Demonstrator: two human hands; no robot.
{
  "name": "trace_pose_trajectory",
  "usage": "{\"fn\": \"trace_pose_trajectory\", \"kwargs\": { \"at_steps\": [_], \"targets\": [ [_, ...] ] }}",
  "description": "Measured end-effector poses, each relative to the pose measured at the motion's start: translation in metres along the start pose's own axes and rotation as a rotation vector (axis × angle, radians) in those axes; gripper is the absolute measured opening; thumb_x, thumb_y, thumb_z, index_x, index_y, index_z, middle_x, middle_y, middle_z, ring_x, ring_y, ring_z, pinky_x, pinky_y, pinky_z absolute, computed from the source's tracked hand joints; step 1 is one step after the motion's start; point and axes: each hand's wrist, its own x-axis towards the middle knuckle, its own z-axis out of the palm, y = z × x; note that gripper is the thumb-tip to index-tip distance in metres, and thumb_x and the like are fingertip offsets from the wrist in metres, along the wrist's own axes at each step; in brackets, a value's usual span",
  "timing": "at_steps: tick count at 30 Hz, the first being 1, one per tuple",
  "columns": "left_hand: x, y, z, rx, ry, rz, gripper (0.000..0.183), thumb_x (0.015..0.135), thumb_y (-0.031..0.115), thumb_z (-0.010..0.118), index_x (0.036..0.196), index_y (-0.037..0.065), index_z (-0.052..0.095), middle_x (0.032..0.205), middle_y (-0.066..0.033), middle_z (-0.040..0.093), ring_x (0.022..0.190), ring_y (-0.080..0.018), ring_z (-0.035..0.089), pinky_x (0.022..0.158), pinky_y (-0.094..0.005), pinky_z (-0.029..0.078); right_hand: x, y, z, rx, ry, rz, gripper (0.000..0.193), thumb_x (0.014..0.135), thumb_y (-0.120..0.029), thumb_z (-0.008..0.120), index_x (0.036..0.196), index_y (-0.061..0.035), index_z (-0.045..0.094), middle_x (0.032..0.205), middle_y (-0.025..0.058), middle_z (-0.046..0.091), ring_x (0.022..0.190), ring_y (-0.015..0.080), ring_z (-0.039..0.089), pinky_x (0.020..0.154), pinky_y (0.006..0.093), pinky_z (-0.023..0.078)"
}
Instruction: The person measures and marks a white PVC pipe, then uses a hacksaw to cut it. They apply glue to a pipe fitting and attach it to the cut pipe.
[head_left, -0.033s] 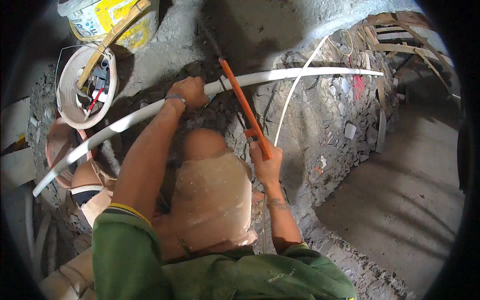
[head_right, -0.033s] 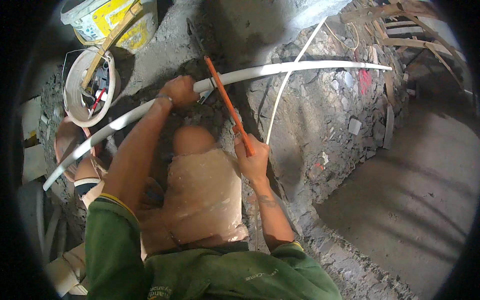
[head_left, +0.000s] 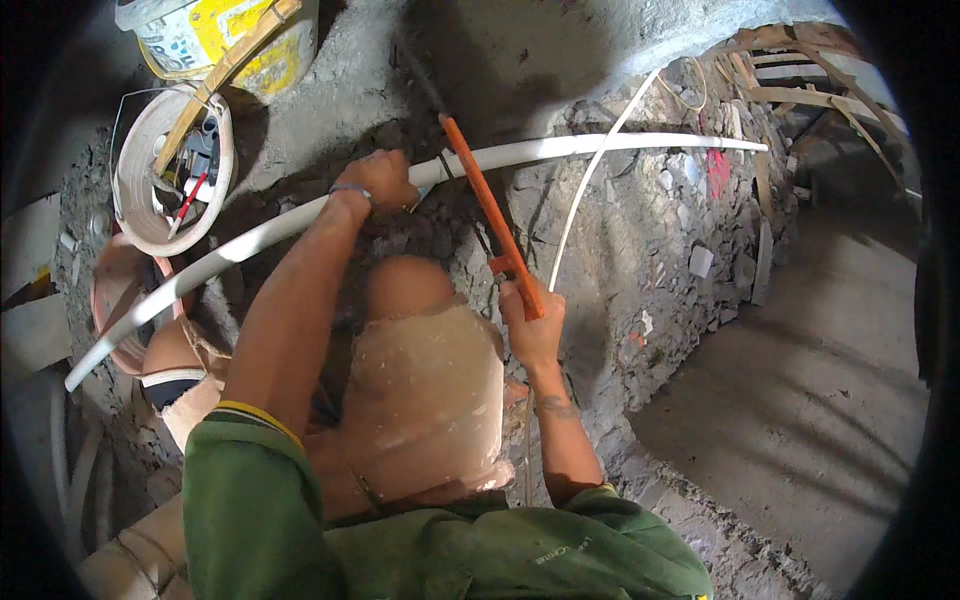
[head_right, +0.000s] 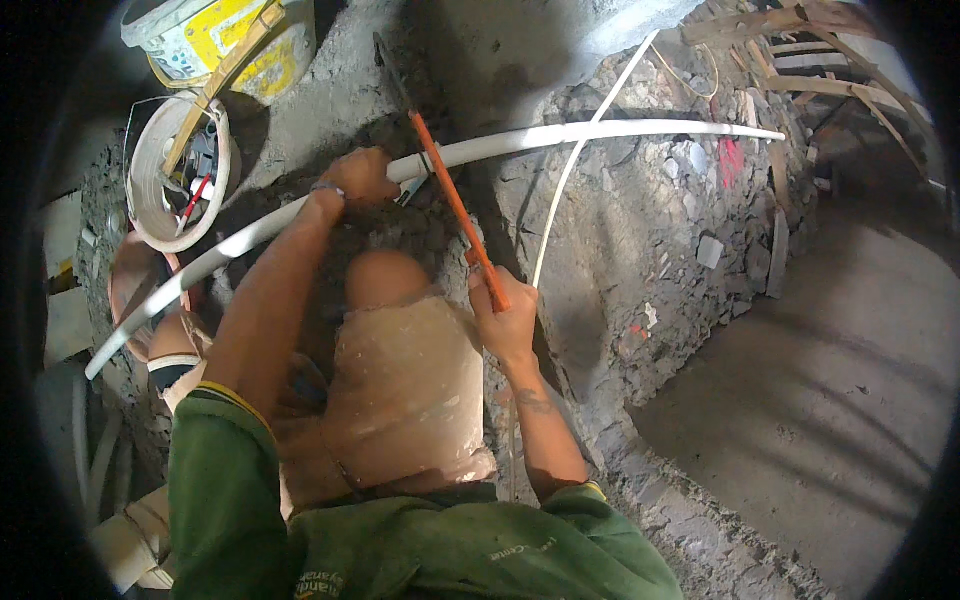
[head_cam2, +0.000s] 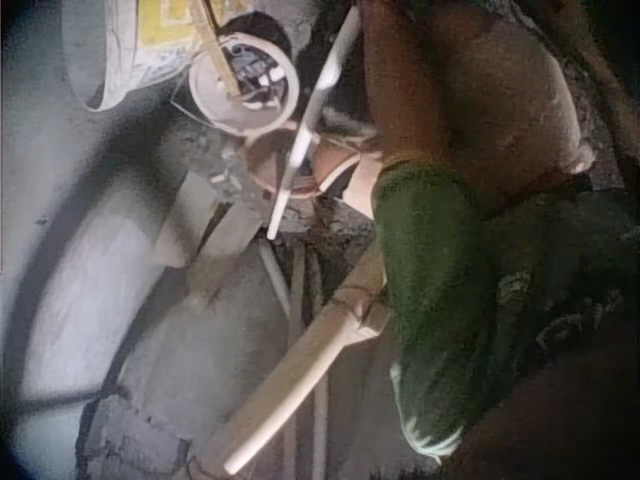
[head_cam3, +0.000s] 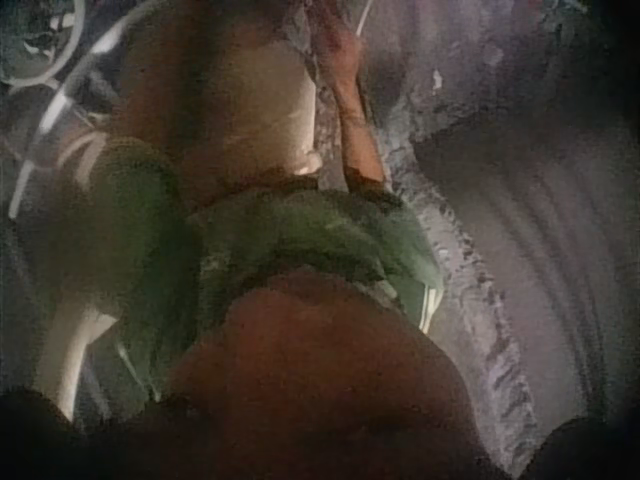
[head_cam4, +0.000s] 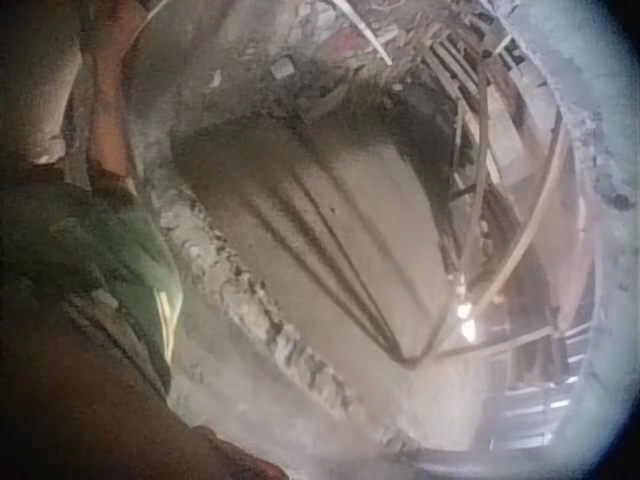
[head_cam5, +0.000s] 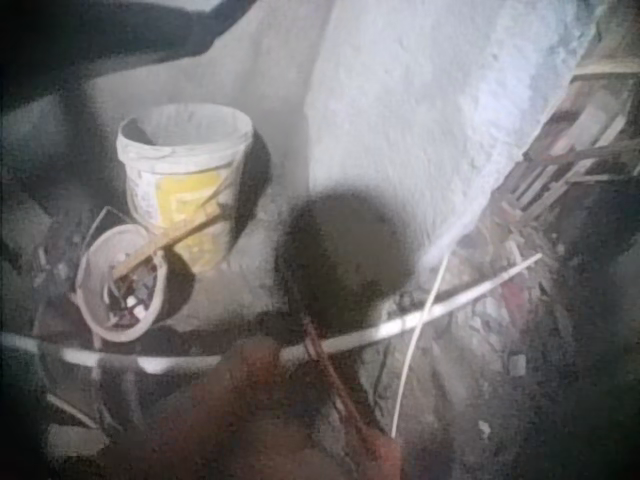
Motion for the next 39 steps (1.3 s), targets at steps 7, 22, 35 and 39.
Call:
{"fn": "trace_pose_trajectory", "kwargs": {
  "at_steps": [7, 22, 35, 39],
  "targets": [
    [0.004, 0.005, -0.022, -0.099, -0.184, -0.051, 0.055, 0.07, 0.028, 0.071, 0.118, 0.0, 0.068, 0.118, -0.0233, 0.069, 0.11, -0.0338, 0.068, 0.098, -0.0404, 0.052, 0.002, 0.002, 0.001, 0.027, -0.013, -0.027, 0.013, 0.091, -0.009, 0.066, 0.083, 0.0016, 0.065, 0.054, 0.006, 0.044, 0.046, 0.0124, 0.042, 0.047, 0.0316, 0.036],
    [-0.005, 0.01, -0.028, -0.09, -0.158, -0.068, 0.054, 0.071, 0.028, 0.07, 0.118, 0.002, 0.07, 0.118, -0.023, 0.069, 0.11, -0.0343, 0.068, 0.096, -0.0417, 0.052, -0.016, 0.001, -0.016, -0.054, -0.019, -0.079, 0.023, 0.089, -0.01, 0.067, 0.071, -0.002, 0.055, 0.054, 0.0076, 0.047, 0.045, 0.019, 0.047, 0.048, 0.0331, 0.038],
    [0.002, 0.001, -0.015, -0.055, -0.107, -0.013, 0.055, 0.071, 0.029, 0.067, 0.119, 0.002, 0.067, 0.121, -0.0229, 0.068, 0.113, -0.0351, 0.066, 0.098, -0.0429, 0.051, -0.023, 0.004, -0.013, -0.027, 0.0, -0.065, 0.015, 0.087, -0.006, 0.067, 0.075, -0.0004, 0.059, 0.056, 0.0086, 0.048, 0.046, 0.018, 0.048, 0.048, 0.0328, 0.038],
    [0.003, 0.0, -0.017, -0.068, -0.121, -0.003, 0.055, 0.072, 0.031, 0.069, 0.119, 0.002, 0.067, 0.121, -0.0223, 0.068, 0.112, -0.0351, 0.066, 0.098, -0.0426, 0.051, -0.024, 0.008, -0.012, -0.086, -0.017, -0.122, 0.011, 0.086, -0.004, 0.066, 0.076, -0.0007, 0.061, 0.057, 0.0084, 0.048, 0.046, 0.0177, 0.047, 0.048, 0.0322, 0.039]
  ]
}}
